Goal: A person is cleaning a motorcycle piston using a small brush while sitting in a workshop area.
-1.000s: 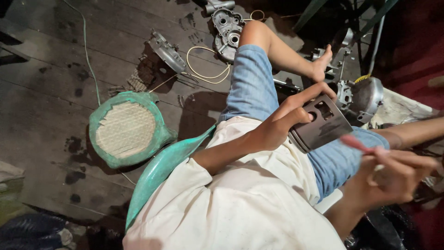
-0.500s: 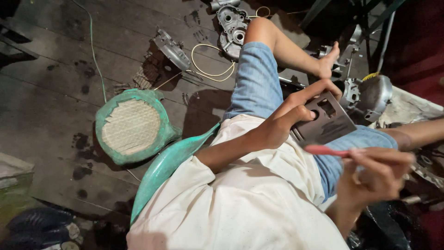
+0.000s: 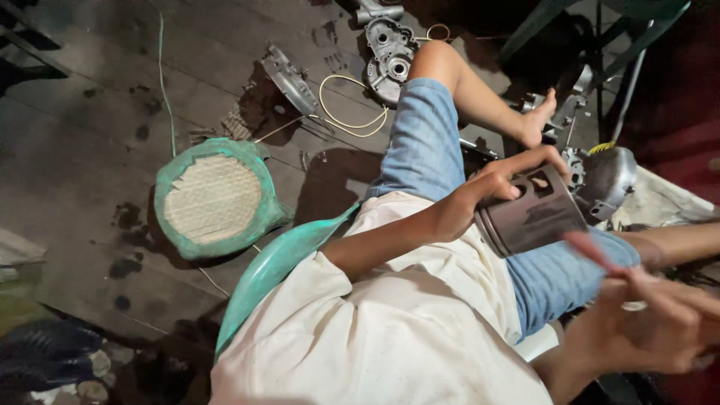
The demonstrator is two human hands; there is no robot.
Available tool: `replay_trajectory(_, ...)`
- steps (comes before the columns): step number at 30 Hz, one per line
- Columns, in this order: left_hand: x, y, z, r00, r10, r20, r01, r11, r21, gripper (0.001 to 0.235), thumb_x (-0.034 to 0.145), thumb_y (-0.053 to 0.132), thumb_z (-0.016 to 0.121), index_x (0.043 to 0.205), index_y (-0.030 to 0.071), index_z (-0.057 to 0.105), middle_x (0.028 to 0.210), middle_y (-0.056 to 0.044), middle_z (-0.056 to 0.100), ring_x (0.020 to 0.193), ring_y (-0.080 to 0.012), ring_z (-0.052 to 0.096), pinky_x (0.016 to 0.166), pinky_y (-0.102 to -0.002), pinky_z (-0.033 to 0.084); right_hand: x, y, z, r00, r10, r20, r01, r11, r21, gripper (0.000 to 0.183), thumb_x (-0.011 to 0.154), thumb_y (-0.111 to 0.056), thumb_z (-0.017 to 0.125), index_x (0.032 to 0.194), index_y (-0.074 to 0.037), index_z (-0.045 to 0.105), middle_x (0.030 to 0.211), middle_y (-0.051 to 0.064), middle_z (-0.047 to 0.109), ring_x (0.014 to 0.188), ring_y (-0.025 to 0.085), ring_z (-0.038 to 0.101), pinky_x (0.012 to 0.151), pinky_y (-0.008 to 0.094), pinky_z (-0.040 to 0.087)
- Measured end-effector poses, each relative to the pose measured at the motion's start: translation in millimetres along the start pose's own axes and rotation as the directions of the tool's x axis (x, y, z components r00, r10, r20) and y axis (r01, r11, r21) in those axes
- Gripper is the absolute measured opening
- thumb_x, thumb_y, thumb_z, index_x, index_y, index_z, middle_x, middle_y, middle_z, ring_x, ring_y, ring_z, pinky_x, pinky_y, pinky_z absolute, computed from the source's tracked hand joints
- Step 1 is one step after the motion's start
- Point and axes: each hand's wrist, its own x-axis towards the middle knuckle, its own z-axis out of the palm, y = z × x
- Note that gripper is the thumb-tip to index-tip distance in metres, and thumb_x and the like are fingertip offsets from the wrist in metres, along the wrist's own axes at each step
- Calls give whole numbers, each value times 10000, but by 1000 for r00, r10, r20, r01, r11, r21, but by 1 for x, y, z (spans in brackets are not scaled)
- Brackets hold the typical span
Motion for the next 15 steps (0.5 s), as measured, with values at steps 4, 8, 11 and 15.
replay_trajectory(4,-5,5,1,1000,2,16,-3,999,32,460,921,405,517,1282,126,580,1270,-15,602,1223,-129,555,1138,-311,384,-8,-3,5,985,27,172,-36,998,50,293,1073,-188,804,1073,101,756,977,216,648,732,251,431,736,412,317)
replay_trajectory(8,-3,10,1,997,-37,70,35,999,28,452,976,346,537,1387,158,527,1175,8,609,921,-102,509,951,-264,397,5,21,21,998,51,-26,-46,983,176,339,1179,-142,736,1098,165,618,972,332,588,968,370,590,798,464,479)
replay_trajectory(11,-3,7,-1,997,-28,71,28,1000,5,420,984,342,559,1357,150,563,1247,4,584,1002,-121,554,974,-276,424,-8,26,18,1000,1,-9,-1,1000,-28,195,1191,28,777,1110,164,664,1167,339,591,945,440,643,792,510,460)
replay_trajectory(15,-3,-5,-5,998,18,68,-14,998,-58,388,1028,290,562,1374,117,578,1342,1,557,1095,-113,582,1045,-288,477,-4,-2,18,977,-51,209,-4,966,258,141,1136,-55,673,1096,78,644,1067,269,523,845,314,542,790,449,480)
